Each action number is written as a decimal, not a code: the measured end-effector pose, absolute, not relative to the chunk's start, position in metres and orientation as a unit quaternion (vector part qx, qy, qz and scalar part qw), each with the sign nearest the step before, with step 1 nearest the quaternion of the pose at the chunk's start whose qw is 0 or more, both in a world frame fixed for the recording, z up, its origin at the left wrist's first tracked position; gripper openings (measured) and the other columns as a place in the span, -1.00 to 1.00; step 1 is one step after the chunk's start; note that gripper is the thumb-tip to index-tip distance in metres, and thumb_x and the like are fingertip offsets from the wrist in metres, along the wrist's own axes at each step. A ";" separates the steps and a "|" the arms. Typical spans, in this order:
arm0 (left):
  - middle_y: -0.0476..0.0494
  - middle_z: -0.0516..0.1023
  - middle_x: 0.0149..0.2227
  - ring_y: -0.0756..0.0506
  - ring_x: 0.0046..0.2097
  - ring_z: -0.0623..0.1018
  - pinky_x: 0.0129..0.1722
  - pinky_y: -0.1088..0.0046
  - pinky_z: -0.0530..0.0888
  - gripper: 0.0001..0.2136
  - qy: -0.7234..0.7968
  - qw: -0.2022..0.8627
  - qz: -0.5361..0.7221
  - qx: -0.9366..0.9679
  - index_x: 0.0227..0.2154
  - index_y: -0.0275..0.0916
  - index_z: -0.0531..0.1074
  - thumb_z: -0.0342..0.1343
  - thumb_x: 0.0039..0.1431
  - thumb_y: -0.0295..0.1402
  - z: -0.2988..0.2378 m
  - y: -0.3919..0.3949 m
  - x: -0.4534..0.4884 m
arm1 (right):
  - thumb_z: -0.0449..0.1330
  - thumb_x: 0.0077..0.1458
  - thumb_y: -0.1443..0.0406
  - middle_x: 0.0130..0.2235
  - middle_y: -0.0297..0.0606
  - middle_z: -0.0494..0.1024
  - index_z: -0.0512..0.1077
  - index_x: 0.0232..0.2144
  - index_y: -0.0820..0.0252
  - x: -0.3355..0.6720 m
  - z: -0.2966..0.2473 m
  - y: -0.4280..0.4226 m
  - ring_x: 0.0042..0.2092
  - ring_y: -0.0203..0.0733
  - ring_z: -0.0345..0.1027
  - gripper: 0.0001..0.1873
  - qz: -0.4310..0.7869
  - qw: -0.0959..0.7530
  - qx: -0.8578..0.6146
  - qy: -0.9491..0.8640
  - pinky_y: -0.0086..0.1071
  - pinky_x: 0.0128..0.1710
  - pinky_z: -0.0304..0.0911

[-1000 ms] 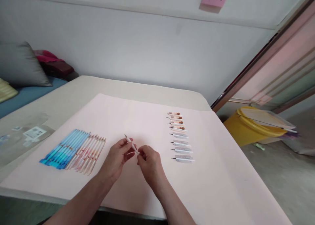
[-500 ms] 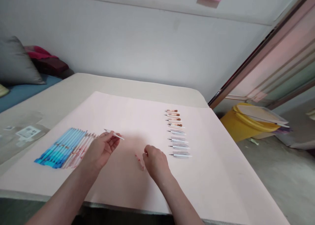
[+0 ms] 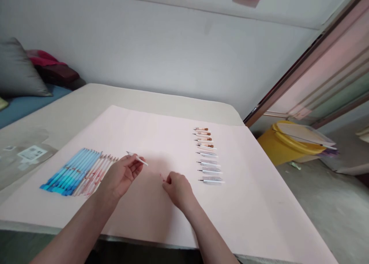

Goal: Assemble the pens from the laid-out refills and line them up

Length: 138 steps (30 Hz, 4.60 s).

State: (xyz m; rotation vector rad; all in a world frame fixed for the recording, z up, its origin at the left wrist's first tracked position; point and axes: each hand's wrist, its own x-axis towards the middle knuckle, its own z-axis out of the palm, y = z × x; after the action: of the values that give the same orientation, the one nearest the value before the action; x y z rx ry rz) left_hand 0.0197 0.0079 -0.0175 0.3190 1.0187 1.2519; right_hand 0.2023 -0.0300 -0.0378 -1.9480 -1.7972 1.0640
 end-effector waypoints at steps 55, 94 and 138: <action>-0.18 0.49 -0.43 -0.01 -0.38 0.52 -0.38 0.52 0.47 -0.93 0.463 0.657 0.584 0.111 -0.49 -0.32 0.33 0.10 0.01 -0.54 -0.018 0.007 0.022 | 0.23 -0.21 0.42 -0.54 -0.28 0.49 0.42 -0.46 0.29 0.201 -0.024 -0.027 -0.58 -0.38 0.28 -0.87 0.716 0.401 -0.474 -0.319 -0.51 -0.58 0.12; -0.19 0.54 -0.30 -0.04 -0.29 0.51 -0.24 0.40 0.38 -0.79 0.484 0.634 0.542 0.264 -0.40 -0.25 0.38 0.20 -0.06 -0.25 -0.023 -0.004 0.035 | 0.21 -0.13 0.31 -0.64 -0.36 0.40 0.48 -0.50 0.24 0.197 -0.027 -0.026 -0.57 -0.33 0.25 -0.90 0.608 0.423 -0.515 -0.431 -0.43 -0.54 0.13; -0.18 0.52 -0.30 -0.03 -0.28 0.50 -0.26 0.43 0.38 -0.80 0.473 0.653 0.538 0.245 -0.40 -0.27 0.37 0.19 -0.03 -0.27 -0.022 -0.003 0.036 | -0.09 0.18 0.21 -0.44 -0.38 0.41 0.32 -0.30 0.14 0.175 -0.023 -0.036 -0.63 -0.41 0.23 -0.78 0.432 0.364 -0.596 -0.571 -0.49 -0.61 0.13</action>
State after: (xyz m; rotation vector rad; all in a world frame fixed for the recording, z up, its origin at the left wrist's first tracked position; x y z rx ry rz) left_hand 0.0357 -0.0035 -0.0219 0.5558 1.0745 1.2217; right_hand 0.1747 -0.0360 -0.0235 -1.5330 -1.4699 1.1110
